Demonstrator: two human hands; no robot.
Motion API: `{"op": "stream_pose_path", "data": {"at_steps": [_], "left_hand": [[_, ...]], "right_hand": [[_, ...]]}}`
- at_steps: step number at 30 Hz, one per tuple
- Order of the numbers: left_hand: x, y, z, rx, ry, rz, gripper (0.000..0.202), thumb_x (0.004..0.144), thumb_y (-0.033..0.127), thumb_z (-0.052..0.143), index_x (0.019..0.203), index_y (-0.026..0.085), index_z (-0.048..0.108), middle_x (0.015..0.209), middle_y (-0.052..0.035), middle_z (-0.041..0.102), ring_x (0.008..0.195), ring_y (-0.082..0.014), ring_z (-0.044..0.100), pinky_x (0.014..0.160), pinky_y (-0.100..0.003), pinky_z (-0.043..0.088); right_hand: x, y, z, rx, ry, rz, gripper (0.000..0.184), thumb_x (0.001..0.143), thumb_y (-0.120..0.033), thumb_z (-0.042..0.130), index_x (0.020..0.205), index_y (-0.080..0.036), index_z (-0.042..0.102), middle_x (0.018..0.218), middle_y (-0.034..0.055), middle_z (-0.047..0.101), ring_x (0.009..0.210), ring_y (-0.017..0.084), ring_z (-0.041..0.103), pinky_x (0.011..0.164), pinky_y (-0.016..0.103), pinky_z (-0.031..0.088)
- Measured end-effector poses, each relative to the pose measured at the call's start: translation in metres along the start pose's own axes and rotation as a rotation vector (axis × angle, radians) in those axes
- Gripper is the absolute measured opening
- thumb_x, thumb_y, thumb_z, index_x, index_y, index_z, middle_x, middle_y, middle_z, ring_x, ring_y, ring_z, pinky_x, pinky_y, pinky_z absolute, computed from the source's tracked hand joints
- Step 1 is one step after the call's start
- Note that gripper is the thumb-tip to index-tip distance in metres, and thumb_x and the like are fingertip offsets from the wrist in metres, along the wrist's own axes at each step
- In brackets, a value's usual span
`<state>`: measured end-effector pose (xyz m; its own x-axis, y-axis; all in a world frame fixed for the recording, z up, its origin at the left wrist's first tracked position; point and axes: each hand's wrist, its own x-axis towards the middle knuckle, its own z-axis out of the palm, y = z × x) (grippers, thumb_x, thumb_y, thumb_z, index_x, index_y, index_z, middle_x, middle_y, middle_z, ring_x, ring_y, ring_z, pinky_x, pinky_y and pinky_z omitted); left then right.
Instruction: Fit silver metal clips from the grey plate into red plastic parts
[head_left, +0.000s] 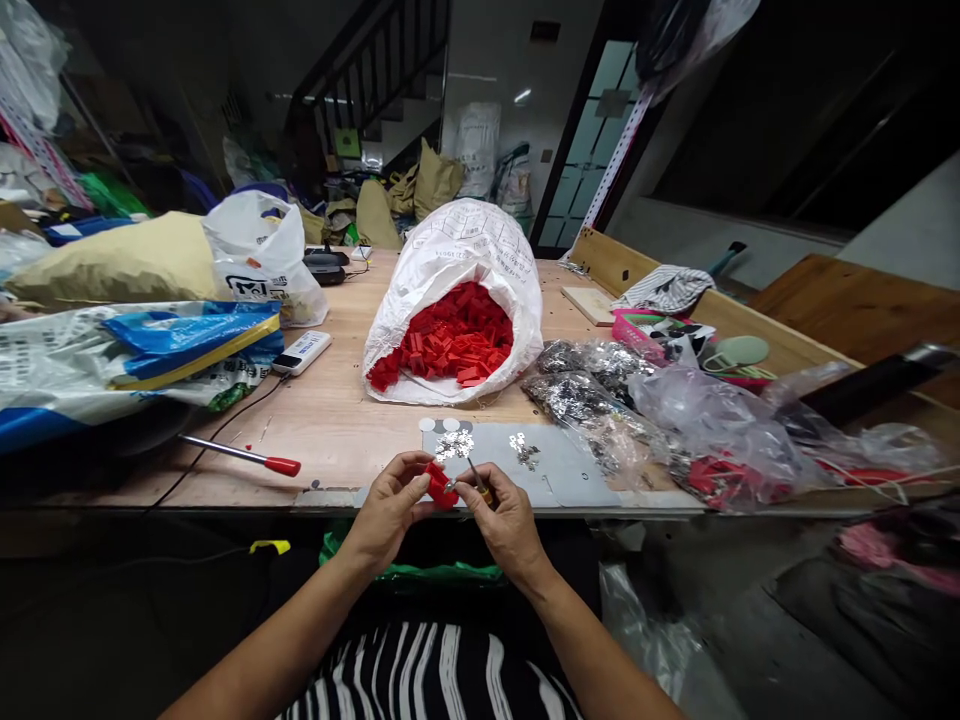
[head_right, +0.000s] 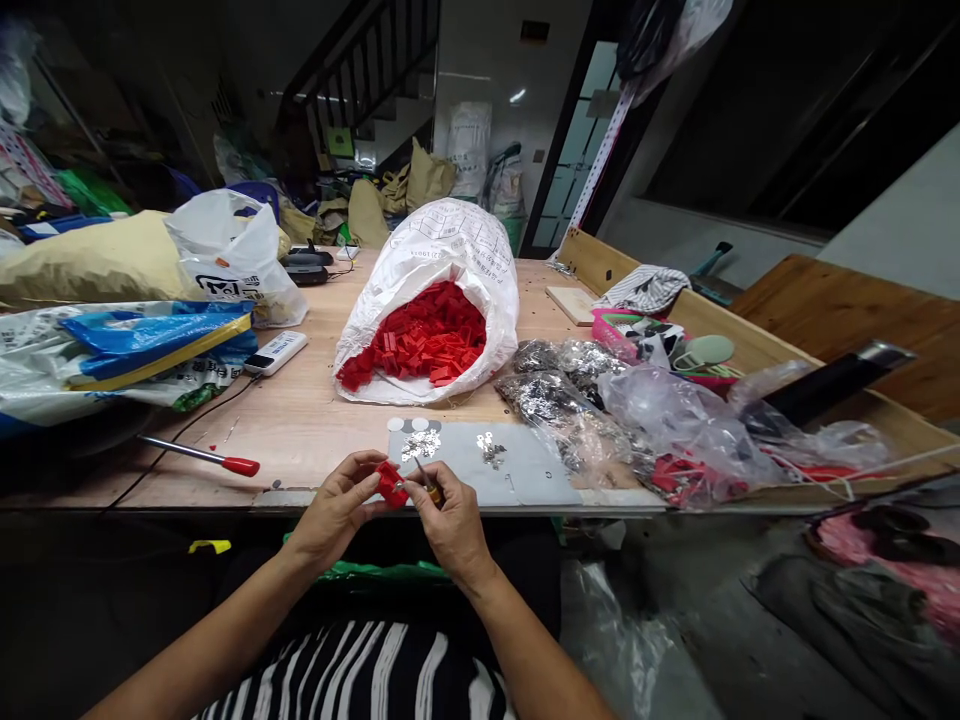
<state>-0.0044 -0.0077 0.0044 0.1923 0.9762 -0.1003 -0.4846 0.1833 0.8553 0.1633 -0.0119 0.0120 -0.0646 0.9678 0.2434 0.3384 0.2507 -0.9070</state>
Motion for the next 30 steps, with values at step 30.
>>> {"op": "stream_pose_path", "data": {"at_steps": [30], "left_hand": [[-0.009,-0.024,-0.009,-0.406,-0.107,-0.41,0.015,0.074,0.017,0.074,0.082,0.011,0.063,0.076,-0.0017,0.065,0.064,-0.0059,0.061,0.063,-0.013,0.053]], "right_hand": [[-0.001,-0.007,-0.017,-0.244,-0.303,-0.415,0.011,0.088,-0.014,0.052,0.089,-0.02,0.061,0.081,0.0036,0.064,0.076,0.014,0.06,0.069,0.025,0.048]]}}
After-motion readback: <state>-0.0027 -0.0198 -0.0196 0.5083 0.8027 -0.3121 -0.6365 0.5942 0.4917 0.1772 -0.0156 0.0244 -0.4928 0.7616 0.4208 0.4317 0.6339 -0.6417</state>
